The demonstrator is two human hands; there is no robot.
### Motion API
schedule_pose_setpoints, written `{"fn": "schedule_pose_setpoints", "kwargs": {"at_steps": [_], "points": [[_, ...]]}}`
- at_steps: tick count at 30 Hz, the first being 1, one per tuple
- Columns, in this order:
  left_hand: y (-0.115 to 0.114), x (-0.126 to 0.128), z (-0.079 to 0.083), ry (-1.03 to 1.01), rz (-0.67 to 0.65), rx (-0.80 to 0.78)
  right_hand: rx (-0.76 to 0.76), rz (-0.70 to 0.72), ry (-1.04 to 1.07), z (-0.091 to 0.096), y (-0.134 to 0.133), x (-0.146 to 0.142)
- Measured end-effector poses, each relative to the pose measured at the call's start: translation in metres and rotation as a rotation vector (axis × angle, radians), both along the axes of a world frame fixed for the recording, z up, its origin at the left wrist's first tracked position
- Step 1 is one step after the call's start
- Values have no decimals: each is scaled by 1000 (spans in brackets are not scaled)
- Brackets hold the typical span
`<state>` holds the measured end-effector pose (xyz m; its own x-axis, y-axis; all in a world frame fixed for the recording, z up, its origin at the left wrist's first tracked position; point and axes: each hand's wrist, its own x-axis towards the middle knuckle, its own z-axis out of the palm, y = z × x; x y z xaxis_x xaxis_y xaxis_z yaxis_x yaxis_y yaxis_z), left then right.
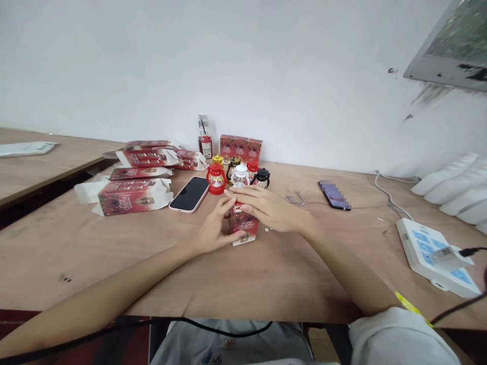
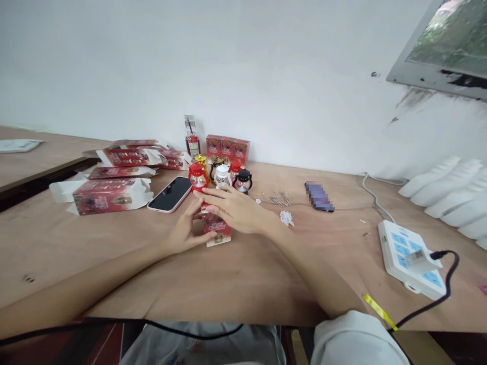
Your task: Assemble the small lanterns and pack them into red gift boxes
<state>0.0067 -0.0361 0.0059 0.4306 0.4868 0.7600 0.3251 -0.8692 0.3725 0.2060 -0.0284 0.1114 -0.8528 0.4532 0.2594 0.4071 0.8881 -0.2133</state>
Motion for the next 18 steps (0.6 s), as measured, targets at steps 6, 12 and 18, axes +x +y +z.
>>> {"fn": "schedule_pose_setpoints", "kwargs": {"at_steps": [6,12,18], "points": [[0,-1,-2,9,-18,-11,-3,-68,-99,0,-7,3],[0,2,-6,-32,-13,-268,-69,-143,-60,3,-3,7],[8,0,-9,428,176,-353,214,-320,335,47,10,60]]}}
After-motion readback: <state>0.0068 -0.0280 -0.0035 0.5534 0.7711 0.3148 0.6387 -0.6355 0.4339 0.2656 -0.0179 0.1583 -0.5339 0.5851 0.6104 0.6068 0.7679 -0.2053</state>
